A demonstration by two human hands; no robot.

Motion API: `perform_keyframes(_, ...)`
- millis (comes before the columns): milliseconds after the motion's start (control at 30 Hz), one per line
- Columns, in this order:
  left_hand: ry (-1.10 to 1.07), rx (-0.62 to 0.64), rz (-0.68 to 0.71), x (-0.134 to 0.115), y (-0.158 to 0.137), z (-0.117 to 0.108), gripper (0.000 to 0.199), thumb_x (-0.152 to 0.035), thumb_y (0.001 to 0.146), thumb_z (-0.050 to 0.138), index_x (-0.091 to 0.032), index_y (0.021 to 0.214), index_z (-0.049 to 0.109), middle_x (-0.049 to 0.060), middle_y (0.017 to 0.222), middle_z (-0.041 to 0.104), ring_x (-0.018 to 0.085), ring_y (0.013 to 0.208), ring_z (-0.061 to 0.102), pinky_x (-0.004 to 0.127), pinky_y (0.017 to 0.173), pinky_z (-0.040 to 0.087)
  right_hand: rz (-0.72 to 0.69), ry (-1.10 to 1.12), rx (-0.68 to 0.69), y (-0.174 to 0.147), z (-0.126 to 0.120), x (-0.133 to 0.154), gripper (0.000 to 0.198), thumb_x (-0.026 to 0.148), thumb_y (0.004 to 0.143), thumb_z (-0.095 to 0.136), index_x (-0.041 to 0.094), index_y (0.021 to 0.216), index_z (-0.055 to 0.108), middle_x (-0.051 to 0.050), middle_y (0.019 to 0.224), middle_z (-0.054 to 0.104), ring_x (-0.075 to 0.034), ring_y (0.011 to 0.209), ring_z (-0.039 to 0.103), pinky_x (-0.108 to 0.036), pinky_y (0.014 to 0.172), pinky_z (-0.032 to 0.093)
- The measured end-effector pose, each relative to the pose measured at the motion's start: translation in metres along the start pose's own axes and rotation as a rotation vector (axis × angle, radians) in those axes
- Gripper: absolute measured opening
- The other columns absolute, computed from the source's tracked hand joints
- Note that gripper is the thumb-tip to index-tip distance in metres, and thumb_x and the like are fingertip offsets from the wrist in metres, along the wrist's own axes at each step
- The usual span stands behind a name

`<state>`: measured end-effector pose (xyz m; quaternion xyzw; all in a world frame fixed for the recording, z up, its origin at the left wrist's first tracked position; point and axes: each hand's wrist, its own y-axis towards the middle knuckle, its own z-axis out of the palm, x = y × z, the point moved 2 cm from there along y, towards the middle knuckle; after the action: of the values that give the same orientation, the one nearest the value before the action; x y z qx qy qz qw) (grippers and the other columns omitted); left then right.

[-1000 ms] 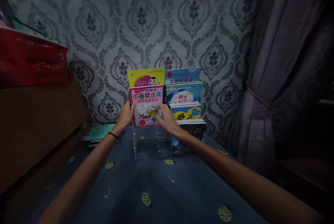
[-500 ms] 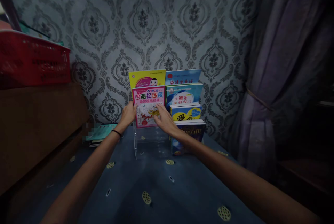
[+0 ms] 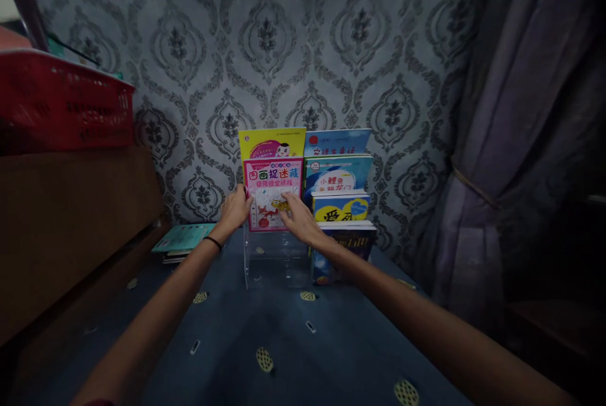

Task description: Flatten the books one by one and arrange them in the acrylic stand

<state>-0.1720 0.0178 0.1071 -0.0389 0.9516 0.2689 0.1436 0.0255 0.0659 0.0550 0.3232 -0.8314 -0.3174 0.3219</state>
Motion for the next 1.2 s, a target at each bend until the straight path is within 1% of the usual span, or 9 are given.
perform_keyframes(100,-0.009,-0.004,0.028,0.007,0.001,-0.001,0.030,-0.035,0.099,0.055,-0.019,0.124,0.047,0.014,0.114,0.073,0.030,0.109,0.069,0.036,0.083,0.051,0.000,0.001,0.009,0.000,0.001,-0.001,0.058,0.021,0.087,0.054,0.011,0.144,0.052,-0.020,0.148,0.055,-0.031,0.143,0.048,-0.052,0.123,0.036)
perform_keyframes(200,-0.036,-0.080,0.088,0.012,-0.001,-0.003,0.032,-0.031,0.099,0.057,-0.019,0.125,0.044,0.012,0.114,0.071,0.028,0.105,0.069,0.035,0.083,0.051,0.000,0.001,0.015,-0.001,0.000,-0.001,0.057,0.021,0.088,0.053,0.010,0.144,0.052,-0.020,0.149,0.054,-0.031,0.143,0.048,-0.052,0.123,0.036)
perform_keyframes(333,0.040,-0.214,0.289,0.009,-0.007,-0.007,0.018,-0.022,0.098,0.052,-0.020,0.116,0.050,0.012,0.118,0.063,0.027,0.113,0.061,0.037,0.090,0.051,0.004,-0.004,0.023,-0.003,-0.003,0.002,0.055,0.021,0.088,0.053,0.012,0.143,0.053,-0.020,0.149,0.054,-0.032,0.144,0.048,-0.053,0.123,0.036)
perform_keyframes(433,0.120,-0.227,0.393,0.004,-0.010,-0.006,0.017,-0.019,0.098,0.050,-0.022,0.115,0.053,0.011,0.118,0.059,0.028,0.115,0.056,0.038,0.092,0.051,0.002,-0.010,0.028,-0.005,-0.005,0.003,0.054,0.021,0.088,0.053,0.012,0.141,0.054,-0.020,0.149,0.054,-0.032,0.143,0.048,-0.053,0.122,0.036)
perform_keyframes(567,0.122,-0.208,0.390,0.005,-0.010,0.000,0.025,-0.018,0.098,0.048,-0.022,0.122,0.053,0.011,0.117,0.057,0.028,0.113,0.056,0.040,0.092,0.051,-0.019,0.015,0.014,-0.007,-0.007,0.001,0.053,0.020,0.087,0.053,0.014,0.140,0.055,-0.018,0.145,0.056,-0.031,0.140,0.051,-0.052,0.120,0.040)
perform_keyframes(667,0.093,-0.201,0.400,0.009,-0.008,0.005,0.026,-0.017,0.098,0.048,-0.021,0.123,0.053,0.012,0.118,0.058,0.029,0.114,0.056,0.041,0.093,0.051,-0.042,0.042,0.001,-0.009,-0.007,-0.003,0.054,0.019,0.086,0.054,0.017,0.140,0.055,-0.016,0.142,0.058,-0.030,0.137,0.053,-0.052,0.118,0.042)
perform_keyframes(967,-0.063,-0.214,0.438,0.015,0.002,0.012,0.019,-0.012,0.094,0.044,-0.019,0.109,0.054,0.012,0.110,0.062,0.028,0.108,0.057,0.043,0.097,0.049,-0.049,0.079,-0.001,-0.018,-0.008,-0.008,0.054,0.018,0.084,0.055,0.019,0.138,0.056,-0.015,0.142,0.058,-0.030,0.136,0.054,-0.054,0.118,0.041)
perform_keyframes(1100,-0.084,-0.213,0.433,0.016,0.003,0.011,0.018,-0.012,0.093,0.044,-0.020,0.106,0.054,0.012,0.108,0.062,0.027,0.105,0.057,0.042,0.096,0.049,-0.060,0.088,0.012,-0.031,-0.010,0.003,0.050,0.016,0.088,0.053,0.021,0.137,0.056,-0.014,0.139,0.061,-0.028,0.134,0.056,-0.053,0.115,0.044)
perform_keyframes(1200,-0.059,-0.192,0.431,0.016,0.001,0.009,0.015,-0.014,0.094,0.046,-0.019,0.106,0.054,0.013,0.110,0.061,0.027,0.106,0.057,0.041,0.096,0.049,-0.091,0.098,0.063,-0.053,-0.008,0.019,0.048,0.015,0.092,0.050,0.020,0.140,0.055,-0.015,0.144,0.057,-0.027,0.140,0.051,-0.053,0.118,0.042)
